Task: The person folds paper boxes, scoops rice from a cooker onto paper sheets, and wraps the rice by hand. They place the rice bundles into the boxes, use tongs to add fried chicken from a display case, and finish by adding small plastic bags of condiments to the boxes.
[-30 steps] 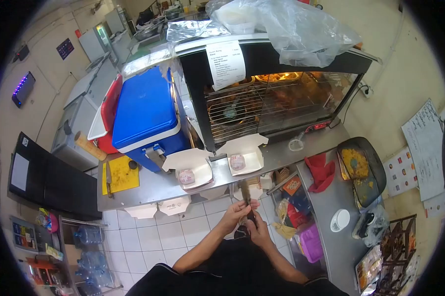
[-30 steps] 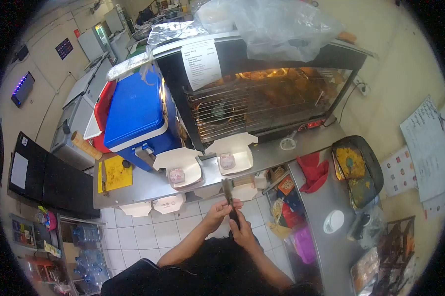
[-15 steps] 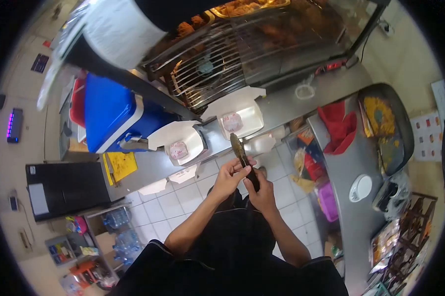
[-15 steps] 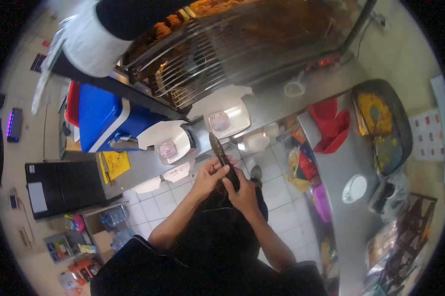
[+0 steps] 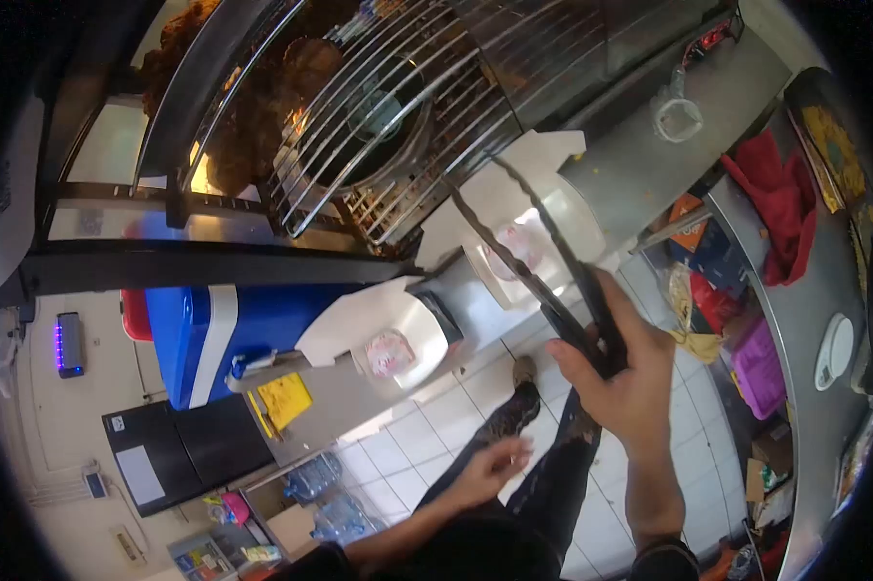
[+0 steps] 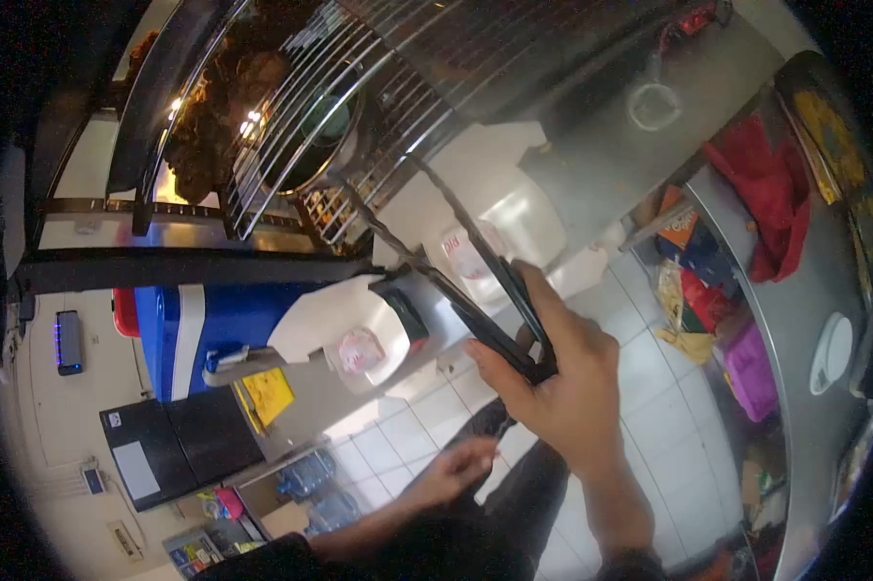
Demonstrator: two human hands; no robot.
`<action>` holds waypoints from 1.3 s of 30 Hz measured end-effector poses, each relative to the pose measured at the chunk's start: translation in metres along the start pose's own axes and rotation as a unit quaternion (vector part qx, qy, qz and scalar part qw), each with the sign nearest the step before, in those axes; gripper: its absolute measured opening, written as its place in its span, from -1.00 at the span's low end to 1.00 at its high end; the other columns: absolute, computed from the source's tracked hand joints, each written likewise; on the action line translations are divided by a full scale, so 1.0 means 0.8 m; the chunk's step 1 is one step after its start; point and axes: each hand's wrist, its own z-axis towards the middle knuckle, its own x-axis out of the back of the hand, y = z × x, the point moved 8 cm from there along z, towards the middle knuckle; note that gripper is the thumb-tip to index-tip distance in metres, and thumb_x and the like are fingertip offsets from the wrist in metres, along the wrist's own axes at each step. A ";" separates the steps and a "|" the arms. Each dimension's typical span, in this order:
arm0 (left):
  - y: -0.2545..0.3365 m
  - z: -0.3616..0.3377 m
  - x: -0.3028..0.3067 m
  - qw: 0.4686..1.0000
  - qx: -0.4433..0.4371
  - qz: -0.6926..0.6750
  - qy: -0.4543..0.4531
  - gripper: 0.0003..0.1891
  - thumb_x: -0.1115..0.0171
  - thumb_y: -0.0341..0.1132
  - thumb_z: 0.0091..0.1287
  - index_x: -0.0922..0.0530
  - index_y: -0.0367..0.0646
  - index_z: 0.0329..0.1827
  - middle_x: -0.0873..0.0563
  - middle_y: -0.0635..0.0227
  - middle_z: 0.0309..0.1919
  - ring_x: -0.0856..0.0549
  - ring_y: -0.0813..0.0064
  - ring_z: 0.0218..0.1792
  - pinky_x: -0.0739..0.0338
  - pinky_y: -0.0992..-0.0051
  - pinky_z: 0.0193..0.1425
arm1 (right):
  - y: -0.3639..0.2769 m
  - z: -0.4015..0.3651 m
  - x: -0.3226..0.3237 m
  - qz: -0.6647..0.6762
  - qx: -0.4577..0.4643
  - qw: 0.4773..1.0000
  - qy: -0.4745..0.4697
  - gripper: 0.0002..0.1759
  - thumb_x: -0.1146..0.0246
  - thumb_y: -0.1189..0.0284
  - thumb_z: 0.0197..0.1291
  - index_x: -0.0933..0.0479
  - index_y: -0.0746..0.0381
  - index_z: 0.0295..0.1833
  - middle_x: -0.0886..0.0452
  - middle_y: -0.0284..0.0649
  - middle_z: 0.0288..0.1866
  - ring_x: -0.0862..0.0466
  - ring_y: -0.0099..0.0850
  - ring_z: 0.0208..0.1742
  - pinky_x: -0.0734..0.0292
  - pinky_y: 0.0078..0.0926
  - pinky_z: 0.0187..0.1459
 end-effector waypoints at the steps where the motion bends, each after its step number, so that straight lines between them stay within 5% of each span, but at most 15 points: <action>1: -0.044 -0.009 0.013 0.998 0.010 0.058 0.016 -0.70 -0.28 -0.36 0.50 -0.56 -0.23 0.23 -0.71 0.31 0.07 -0.67 0.59 0.04 -0.61 0.48 0.15 | -0.013 0.013 -0.002 0.007 0.006 1.000 0.014 -0.25 -0.55 0.29 0.08 -0.48 0.40 0.34 -0.69 -0.11 -0.39 -0.70 -0.43 -0.47 -0.56 -0.49 -0.39; 2: -0.061 -0.020 0.027 0.993 -0.055 0.102 0.034 -0.70 -0.28 -0.31 0.50 -0.57 -0.21 0.22 -0.76 0.26 -0.01 -0.72 0.56 -0.05 -0.65 0.46 0.05 | -0.032 0.028 -0.006 0.013 0.038 0.999 0.023 -0.27 -0.54 0.34 0.08 -0.49 0.40 0.34 -0.67 -0.20 -0.40 -0.62 -0.54 -0.47 -0.50 -0.60 -0.41; 3: -0.104 -0.029 0.044 0.985 0.007 0.164 0.044 -0.69 -0.29 -0.28 0.48 -0.57 -0.21 0.20 -0.78 0.22 -0.09 -0.76 0.54 -0.06 -0.65 0.46 0.03 | -0.051 0.044 -0.011 0.017 0.069 0.997 0.030 -0.29 -0.53 0.38 0.08 -0.49 0.40 0.33 -0.65 -0.28 -0.41 -0.53 -0.66 -0.46 -0.43 -0.70 -0.43; 9: -0.228 -0.070 0.123 0.956 0.039 0.267 0.118 -0.66 -0.29 -0.22 0.43 -0.59 -0.17 0.19 -0.79 0.08 -0.13 -0.80 0.16 -0.07 -0.66 0.31 0.08 | -0.140 0.140 -0.042 -0.120 0.177 0.972 0.095 -0.44 -0.52 0.26 0.10 -0.62 0.33 0.15 -0.74 -0.09 -0.31 -0.70 -0.37 -0.45 -0.57 -0.44 -0.39; 15: -0.216 -0.066 0.115 0.954 0.070 0.267 0.115 -0.68 -0.28 -0.19 0.43 -0.60 -0.16 0.14 -0.79 0.11 -0.20 -0.80 0.18 -0.13 -0.66 0.29 -0.02 | -0.174 0.203 -0.070 -0.205 0.153 0.965 0.062 -0.52 -0.50 0.15 0.09 -0.67 0.31 -0.05 -0.72 0.00 -0.26 -0.70 -0.04 -0.21 -0.59 -0.21 -0.04; 18: -0.218 -0.065 0.115 0.956 0.030 0.269 0.111 -0.68 -0.29 -0.18 0.42 -0.61 -0.15 0.12 -0.79 0.13 -0.24 -0.79 0.19 -0.19 -0.66 0.27 -0.06 | -0.190 0.196 -0.081 -0.291 0.281 0.906 0.126 -0.52 -0.47 0.12 0.13 -0.68 0.31 -0.04 -0.72 0.03 -0.24 -0.70 0.02 -0.17 -0.59 -0.19 -0.04; 21: -0.221 -0.067 0.115 0.955 0.037 0.274 0.110 -0.70 -0.29 -0.19 0.42 -0.61 -0.15 0.11 -0.79 0.15 -0.27 -0.79 0.20 -0.22 -0.66 0.27 -0.09 | -0.169 0.220 -0.095 -0.178 0.119 0.977 -0.012 -0.55 -0.44 0.13 0.17 -0.68 0.32 -0.07 -0.73 0.07 -0.27 -0.72 0.01 -0.16 -0.58 -0.14 -0.03; 24: -0.222 -0.062 0.120 0.953 0.035 0.282 0.109 -0.71 -0.29 -0.20 0.42 -0.61 -0.15 0.10 -0.79 0.14 -0.28 -0.79 0.20 -0.23 -0.66 0.27 -0.10 | -0.168 0.209 -0.086 -0.217 0.092 0.972 -0.003 -0.55 -0.42 0.13 0.19 -0.68 0.34 -0.08 -0.73 0.09 -0.30 -0.73 0.01 -0.20 -0.59 -0.13 -0.07; 27: -0.233 -0.064 0.122 0.955 0.027 0.273 0.110 -0.71 -0.29 -0.20 0.42 -0.62 -0.15 0.09 -0.79 0.15 -0.30 -0.79 0.21 -0.24 -0.66 0.27 -0.11 | -0.167 0.190 -0.064 -0.199 0.178 0.954 0.134 -0.54 -0.42 0.13 0.19 -0.68 0.34 -0.05 -0.71 0.10 -0.35 -0.73 0.02 -0.29 -0.60 -0.14 -0.14; 30: -0.232 -0.069 0.123 0.956 0.043 0.269 0.112 -0.71 -0.30 -0.19 0.42 -0.62 -0.15 0.09 -0.79 0.15 -0.31 -0.80 0.22 -0.25 -0.67 0.27 -0.11 | -0.158 0.191 -0.055 -0.192 0.204 0.949 0.144 -0.52 -0.42 0.15 0.20 -0.65 0.33 0.03 -0.71 0.09 -0.37 -0.71 0.06 -0.33 -0.60 -0.16 -0.19; 33: -0.221 -0.071 0.122 0.952 0.051 0.284 0.106 -0.71 -0.29 -0.19 0.43 -0.61 -0.14 0.11 -0.79 0.15 -0.30 -0.80 0.23 -0.23 -0.67 0.27 -0.10 | -0.172 0.147 -0.062 -0.236 0.217 0.927 0.192 -0.50 -0.45 0.23 0.18 -0.61 0.35 0.11 -0.69 0.02 -0.43 -0.74 -0.10 -0.39 -0.60 -0.29 -0.25; 36: -0.229 -0.077 0.128 0.953 0.059 0.281 0.099 -0.70 -0.28 -0.19 0.44 -0.61 -0.14 0.13 -0.79 0.13 -0.28 -0.80 0.22 -0.21 -0.67 0.26 -0.09 | -0.168 0.116 -0.053 -0.148 0.075 0.982 0.085 -0.48 -0.48 0.30 0.17 -0.59 0.38 0.15 -0.70 -0.14 -0.42 -0.72 -0.41 -0.40 -0.56 -0.48 -0.29; 39: -0.238 -0.079 0.132 0.955 0.062 0.272 0.100 -0.68 -0.28 -0.18 0.44 -0.60 -0.14 0.15 -0.79 0.11 -0.26 -0.80 0.22 -0.18 -0.67 0.27 -0.06 | -0.154 0.081 -0.079 0.013 0.029 0.999 -0.045 -0.51 -0.48 0.31 0.19 -0.60 0.38 0.14 -0.70 -0.25 -0.36 -0.62 -0.61 -0.35 -0.49 -0.57 -0.29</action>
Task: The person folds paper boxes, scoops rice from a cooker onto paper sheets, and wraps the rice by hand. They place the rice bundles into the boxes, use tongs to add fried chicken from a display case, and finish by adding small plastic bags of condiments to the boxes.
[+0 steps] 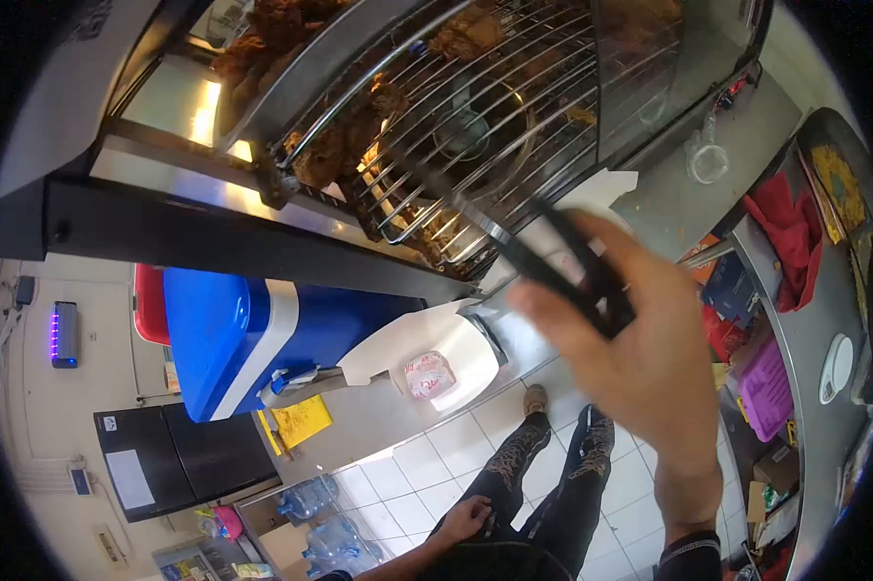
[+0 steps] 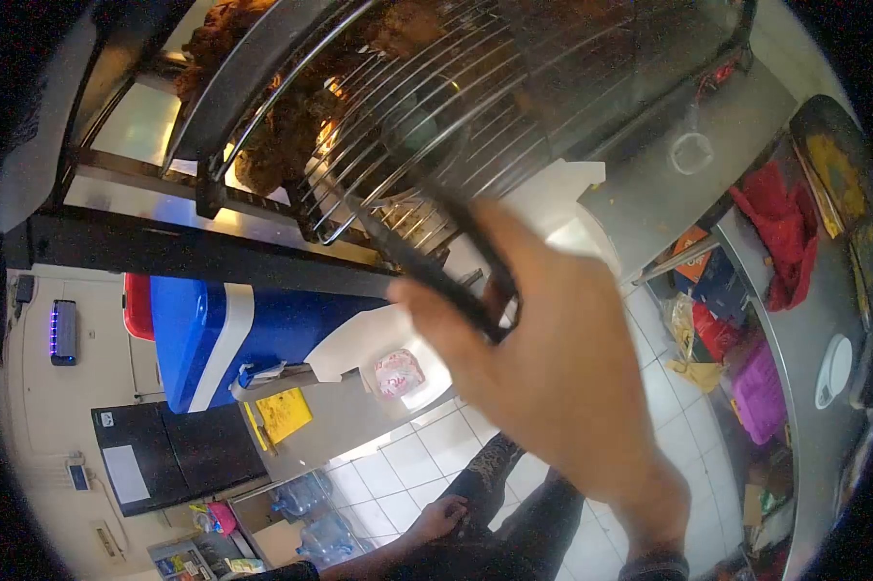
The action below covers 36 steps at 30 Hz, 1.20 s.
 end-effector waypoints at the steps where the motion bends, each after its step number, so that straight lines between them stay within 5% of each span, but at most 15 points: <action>1: 0.007 -0.002 0.004 1.000 -0.003 0.001 0.002 -0.68 -0.27 -0.18 0.44 -0.60 -0.14 0.15 -0.79 0.11 -0.25 -0.80 0.22 -0.17 -0.67 0.27 -0.05 | 0.000 -0.007 -0.011 0.038 -0.014 0.999 -0.036 -0.52 -0.47 0.30 0.21 -0.61 0.38 0.13 -0.71 -0.29 -0.32 -0.58 -0.66 -0.33 -0.47 -0.60 -0.29; 4: 0.008 -0.006 0.007 1.000 0.003 -0.011 -0.007 -0.67 -0.27 -0.17 0.44 -0.60 -0.14 0.15 -0.79 0.10 -0.23 -0.80 0.23 -0.16 -0.67 0.28 -0.02 | -0.007 0.004 -0.043 0.057 -0.058 0.991 -0.103 -0.49 -0.35 0.04 0.28 -0.67 0.37 -0.12 -0.64 -0.15 -0.54 -0.61 -0.43 -0.54 -0.47 -0.47 -0.43; 10: -0.005 -0.002 0.018 0.999 -0.006 -0.033 0.014 -0.67 -0.26 -0.16 0.45 -0.60 -0.14 0.15 -0.80 0.10 -0.18 -0.81 0.21 -0.12 -0.67 0.28 0.03 | -0.012 0.034 -0.089 0.168 -0.199 0.953 -0.157 -0.46 -0.35 0.01 0.30 -0.67 0.37 -0.30 -0.46 -0.37 -0.65 -0.45 -0.57 -0.63 -0.28 -0.50 -0.56; 11: -0.003 -0.005 0.020 0.999 0.001 -0.034 0.017 -0.67 -0.26 -0.15 0.46 -0.60 -0.14 0.15 -0.80 0.09 -0.17 -0.81 0.20 -0.11 -0.67 0.27 0.04 | -0.008 0.038 -0.101 0.207 -0.231 0.938 -0.154 -0.46 -0.36 0.03 0.30 -0.66 0.39 -0.29 -0.40 -0.42 -0.67 -0.32 -0.62 -0.69 -0.11 -0.53 -0.64; 18: -0.030 0.016 0.019 0.995 -0.051 -0.079 0.034 -0.67 -0.30 -0.15 0.42 -0.64 -0.12 0.14 -0.82 0.09 -0.18 -0.81 0.16 -0.11 -0.67 0.26 0.05 | -0.024 0.029 -0.091 0.221 -0.205 0.946 -0.119 -0.44 -0.35 0.02 0.33 -0.66 0.42 -0.16 -0.45 -0.34 -0.52 -0.26 -0.65 -0.67 -0.04 -0.54 -0.66; 19: -0.031 0.017 0.023 0.994 -0.056 -0.077 0.048 -0.67 -0.31 -0.15 0.41 -0.64 -0.11 0.13 -0.82 0.09 -0.18 -0.81 0.18 -0.11 -0.67 0.27 0.04 | -0.023 0.025 -0.084 0.219 -0.196 0.950 -0.105 -0.60 -0.29 0.12 0.43 -0.59 0.29 -0.02 -0.36 -0.48 -0.56 -0.14 -0.75 -0.75 0.07 -0.63 -0.73; 30: -0.044 0.014 0.068 0.988 -0.009 -0.091 0.122 -0.72 -0.38 -0.17 0.35 -0.69 -0.13 0.00 -0.81 0.15 -0.32 -0.80 0.33 -0.30 -0.68 0.34 -0.14 | 0.045 -0.106 0.018 0.292 -0.276 0.914 -0.062 -0.69 -0.20 0.15 0.50 -0.50 0.19 -0.07 -0.33 -0.51 -0.54 -0.11 -0.77 -0.71 0.05 -0.70 -0.69; 36: -0.097 0.018 0.059 0.986 0.055 -0.074 0.137 -0.67 -0.35 -0.12 0.33 -0.67 -0.10 0.04 -0.81 0.04 -0.20 -0.80 0.10 -0.06 -0.66 0.24 0.07 | 0.052 -0.201 0.043 0.229 -0.303 0.919 -0.107 -0.76 -0.19 0.23 0.51 -0.54 0.20 0.00 -0.31 -0.53 -0.55 -0.10 -0.79 -0.70 0.06 -0.72 -0.69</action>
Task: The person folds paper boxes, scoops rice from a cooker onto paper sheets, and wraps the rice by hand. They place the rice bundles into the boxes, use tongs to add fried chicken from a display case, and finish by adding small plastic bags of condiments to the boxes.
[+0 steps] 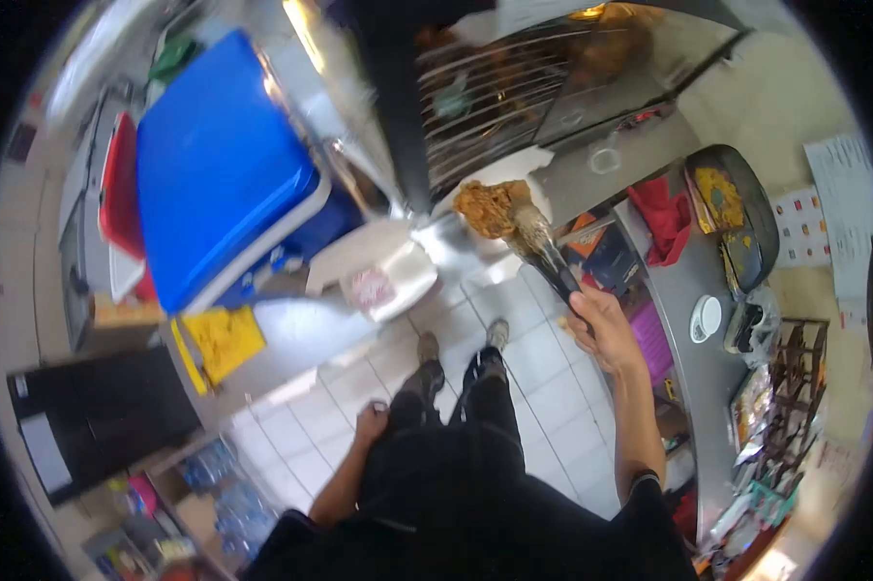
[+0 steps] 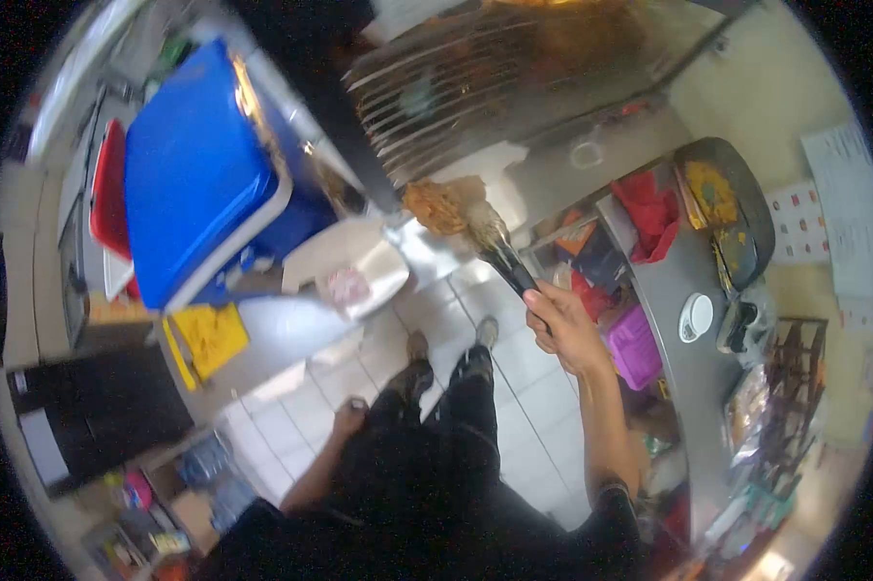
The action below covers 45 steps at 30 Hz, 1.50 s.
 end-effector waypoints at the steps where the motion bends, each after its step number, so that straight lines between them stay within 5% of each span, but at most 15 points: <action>1: 0.002 -0.007 0.002 1.000 -0.001 -0.022 0.010 -0.67 -0.34 -0.12 0.33 -0.67 -0.10 0.04 -0.81 0.02 -0.20 -0.80 0.08 -0.07 -0.66 0.23 0.07 | 0.015 -0.010 -0.006 -0.004 -0.028 1.000 0.002 -0.73 -0.19 0.26 0.51 -0.55 0.21 0.12 -0.30 -0.55 -0.55 -0.11 -0.79 -0.69 0.05 -0.71 -0.69; 4: -0.016 -0.004 -0.014 0.997 0.025 -0.063 0.023 -0.67 -0.33 -0.11 0.34 -0.69 -0.13 0.02 -0.81 -0.02 -0.19 -0.80 0.04 -0.08 -0.66 0.21 0.07 | 0.088 -0.009 -0.030 -0.026 -0.116 0.992 -0.030 -0.69 -0.19 0.29 0.51 -0.53 0.22 0.21 -0.29 -0.56 -0.55 -0.12 -0.80 -0.68 0.03 -0.72 -0.69; 5: -0.021 -0.009 -0.018 0.996 0.039 -0.071 0.029 -0.67 -0.33 -0.11 0.34 -0.69 -0.13 0.02 -0.81 -0.01 -0.19 -0.80 0.05 -0.08 -0.66 0.21 0.07 | 0.105 -0.001 -0.045 -0.041 -0.133 0.989 -0.054 -0.79 -0.22 0.23 0.48 -0.46 0.14 -0.14 -0.28 -0.53 -0.58 -0.20 -0.75 -0.71 0.00 -0.70 -0.70; 7: -0.015 -0.016 -0.024 0.994 0.060 -0.083 0.039 -0.67 -0.33 -0.11 0.34 -0.69 -0.13 0.02 -0.82 0.01 -0.19 -0.80 0.06 -0.08 -0.67 0.22 0.07 | 0.132 0.028 -0.069 -0.094 -0.121 0.985 -0.083 -0.72 -0.26 0.21 0.45 -0.52 0.20 0.01 -0.31 -0.53 -0.55 -0.20 -0.74 -0.68 -0.03 -0.66 -0.68; 9: -0.011 -0.019 -0.030 0.988 0.067 -0.122 0.067 -0.67 -0.33 -0.11 0.34 -0.69 -0.14 0.02 -0.82 0.03 -0.19 -0.81 0.08 -0.09 -0.67 0.23 0.06 | 0.156 0.079 -0.072 -0.260 0.015 0.964 -0.056 -0.54 -0.29 0.21 0.42 -0.51 0.26 0.27 -0.42 -0.40 -0.57 -0.40 -0.52 -0.69 -0.24 -0.53 -0.63; 12: -0.005 -0.029 -0.033 0.981 0.056 -0.159 0.096 -0.66 -0.32 -0.13 0.37 -0.68 -0.17 0.06 -0.83 0.07 -0.22 -0.81 0.23 -0.20 -0.67 0.30 -0.06 | 0.142 0.120 -0.094 -0.515 0.307 0.800 0.013 -0.32 -0.34 0.22 0.34 -0.36 0.24 0.49 -0.55 -0.17 -0.49 -0.62 -0.17 -0.56 -0.48 -0.27 -0.51; 15: -0.003 -0.045 -0.033 0.973 0.075 -0.193 0.106 -0.67 -0.32 -0.14 0.37 -0.68 -0.17 0.05 -0.82 0.07 -0.22 -0.81 0.20 -0.17 -0.67 0.30 -0.03 | 0.125 0.132 -0.129 -0.662 0.266 0.699 0.050 -0.25 -0.38 0.25 0.25 -0.33 0.22 0.50 -0.59 0.01 -0.38 -0.69 0.05 -0.38 -0.58 -0.07 -0.38; 18: -0.010 -0.052 -0.028 0.967 0.097 -0.211 0.108 -0.67 -0.32 -0.14 0.36 -0.68 -0.16 0.04 -0.82 0.06 -0.22 -0.81 0.16 -0.13 -0.66 0.28 0.02 | 0.130 0.138 -0.137 -0.703 0.235 0.671 -0.011 -0.19 -0.41 0.25 0.20 -0.30 0.21 0.53 -0.60 0.01 -0.32 -0.69 0.01 -0.39 -0.59 -0.03 -0.35; 24: -0.024 -0.040 -0.025 0.967 0.094 -0.214 0.106 -0.67 -0.31 -0.15 0.35 -0.68 -0.15 0.05 -0.82 0.07 -0.20 -0.80 0.17 -0.12 -0.65 0.26 0.03 | 0.084 0.107 -0.147 -0.696 0.237 0.677 -0.032 -0.18 -0.44 0.23 0.16 -0.34 0.23 0.50 -0.63 0.03 -0.31 -0.70 0.03 -0.38 -0.58 -0.02 -0.31; 29: 0.021 -0.023 0.017 0.970 0.053 -0.199 0.126 -0.68 -0.32 -0.16 0.34 -0.68 -0.16 0.04 -0.82 0.07 -0.21 -0.80 0.19 -0.13 -0.65 0.27 0.01 | 0.057 0.096 -0.156 -0.684 0.154 0.713 -0.003 -0.25 -0.49 0.19 0.08 -0.49 0.29 0.36 -0.70 0.08 -0.29 -0.75 0.01 -0.26 -0.63 -0.05 -0.22; 32: 0.029 0.028 0.017 0.931 -0.025 -0.325 0.163 -0.68 -0.32 -0.17 0.37 -0.67 -0.17 0.06 -0.81 0.11 -0.24 -0.80 0.27 -0.17 -0.66 0.35 -0.10 | 0.033 0.096 -0.184 -0.706 0.107 0.700 -0.003 -0.31 -0.49 0.18 0.07 -0.55 0.31 0.27 -0.72 0.12 -0.25 -0.76 0.04 -0.19 -0.65 -0.04 -0.15; 34: 0.112 0.012 0.068 0.892 -0.003 -0.435 0.122 -0.61 -0.32 -0.15 0.40 -0.58 -0.16 0.20 -0.79 0.14 -0.22 -0.77 0.35 -0.22 -0.63 0.44 -0.20 | 0.032 0.097 -0.202 -0.731 0.073 0.678 -0.017 -0.36 -0.48 0.16 0.08 -0.57 0.35 0.17 -0.73 0.13 -0.22 -0.76 0.07 -0.14 -0.65 -0.03 -0.10; 39: 0.205 0.043 0.094 0.816 0.047 -0.576 -0.001 -0.41 -0.14 0.06 0.53 -0.26 -0.08 0.45 -0.72 0.14 0.02 -0.74 0.35 -0.10 -0.59 0.35 -0.11 | 0.050 0.125 -0.234 -0.762 -0.025 0.645 -0.053 -0.41 -0.43 0.06 0.10 -0.65 0.41 -0.03 -0.74 0.16 -0.13 -0.75 0.10 -0.03 -0.65 -0.06 0.03; 45: 0.231 0.072 0.072 0.786 0.091 -0.609 -0.059 -0.43 0.04 0.12 0.59 -0.25 -0.09 0.44 -0.74 0.09 0.03 -0.75 0.29 -0.06 -0.59 0.28 -0.08 | 0.081 0.186 -0.224 -0.702 -0.110 0.703 -0.003 -0.34 -0.38 -0.02 0.14 -0.68 0.45 -0.04 -0.73 0.23 -0.14 -0.74 0.09 0.01 -0.64 -0.09 0.08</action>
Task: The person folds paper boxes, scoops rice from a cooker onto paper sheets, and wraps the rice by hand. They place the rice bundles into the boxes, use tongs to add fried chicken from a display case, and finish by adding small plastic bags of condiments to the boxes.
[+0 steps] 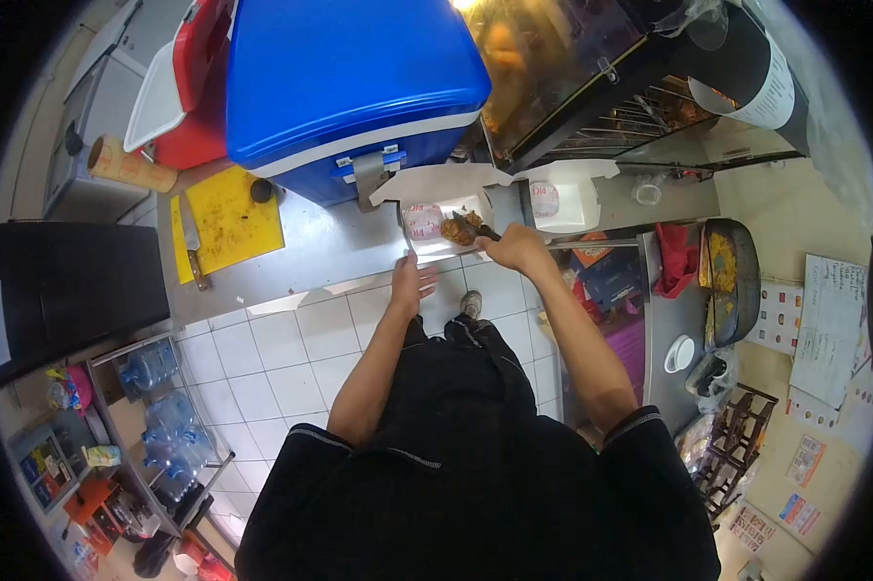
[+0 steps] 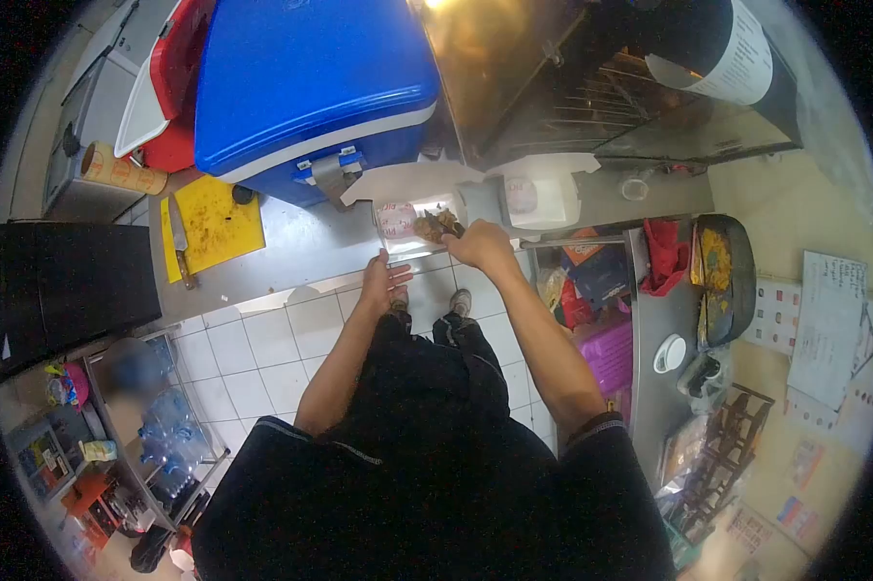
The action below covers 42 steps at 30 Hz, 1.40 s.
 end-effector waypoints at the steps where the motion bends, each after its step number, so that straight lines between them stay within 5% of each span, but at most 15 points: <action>1: 0.000 0.001 -0.001 1.000 0.002 0.003 0.005 -0.43 0.03 0.11 0.59 -0.25 -0.10 0.44 -0.74 0.10 0.03 -0.75 0.29 -0.06 -0.58 0.28 -0.08 | 0.002 0.004 -0.003 0.002 0.000 1.000 0.011 -0.35 -0.39 -0.01 0.13 -0.68 0.45 -0.06 -0.73 0.22 -0.15 -0.74 0.10 -0.01 -0.64 -0.09 0.07; 9: 0.007 0.015 -0.006 0.998 -0.036 0.043 -0.012 -0.46 -0.05 0.01 0.58 -0.27 -0.18 0.42 -0.76 0.13 -0.02 -0.75 0.37 -0.09 -0.56 0.34 -0.11 | -0.014 -0.008 0.011 -0.041 0.139 0.970 0.194 -0.44 -0.44 0.11 0.11 -0.61 0.43 -0.07 -0.72 0.15 -0.31 -0.76 0.10 -0.16 -0.64 0.01 -0.06; 15: 0.014 0.013 -0.004 0.995 -0.076 0.058 0.028 -0.42 -0.09 -0.01 0.57 -0.25 -0.18 0.48 -0.79 0.22 -0.13 -0.76 0.45 -0.19 -0.54 0.43 -0.17 | -0.006 -0.054 0.038 -0.023 0.082 0.978 0.192 -0.41 -0.42 0.06 0.14 -0.60 0.44 -0.07 -0.71 0.23 -0.27 -0.75 0.12 -0.14 -0.63 0.04 -0.05; 22: 0.019 0.016 -0.024 0.995 -0.091 0.022 0.044 -0.41 -0.13 -0.15 0.57 -0.20 -0.35 0.47 -0.79 0.12 -0.13 -0.77 0.43 -0.22 -0.58 0.43 -0.18 | -0.014 -0.017 -0.026 0.076 -0.059 0.994 0.044 -0.30 -0.35 -0.04 0.14 -0.66 0.44 0.05 -0.72 0.24 -0.01 -0.72 0.11 0.09 -0.63 -0.07 0.14; 25: 0.015 0.024 -0.025 0.993 -0.101 0.025 0.051 -0.43 -0.11 -0.20 0.58 -0.19 -0.40 0.46 -0.79 0.09 -0.13 -0.77 0.44 -0.24 -0.59 0.44 -0.17 | -0.018 0.011 -0.044 0.113 -0.044 0.989 0.079 -0.29 -0.38 -0.10 0.12 -0.69 0.48 -0.14 -0.72 0.29 -0.13 -0.74 0.16 0.01 -0.63 -0.10 0.11; 28: 0.011 0.029 -0.023 0.993 -0.106 0.024 0.049 -0.45 -0.10 -0.24 0.58 -0.19 -0.43 0.46 -0.79 0.08 -0.14 -0.77 0.45 -0.26 -0.59 0.46 -0.17 | -0.023 0.012 -0.052 0.104 -0.075 0.986 0.105 -0.34 -0.40 -0.04 0.10 -0.68 0.45 -0.08 -0.72 0.25 -0.09 -0.74 0.14 0.01 -0.64 -0.10 0.11; 37: 0.016 0.041 -0.016 0.993 -0.111 0.010 0.046 -0.42 -0.13 -0.30 0.56 -0.17 -0.48 0.47 -0.79 0.01 -0.18 -0.77 0.41 -0.32 -0.61 0.51 -0.22 | -0.017 -0.037 -0.010 0.037 0.030 0.981 0.186 -0.44 -0.49 0.13 0.06 -0.61 0.43 -0.07 -0.73 0.20 -0.13 -0.75 0.14 -0.10 -0.67 -0.04 -0.03; 42: 0.008 0.055 -0.007 0.992 -0.121 0.018 0.036 -0.40 -0.18 -0.26 0.55 -0.16 -0.42 0.47 -0.78 0.00 -0.14 -0.78 0.39 -0.30 -0.62 0.52 -0.26 | 0.002 -0.115 0.048 0.112 0.051 0.974 0.191 -0.31 -0.52 0.08 0.04 -0.58 0.49 0.03 -0.73 0.20 -0.20 -0.77 0.07 -0.14 -0.65 -0.10 -0.09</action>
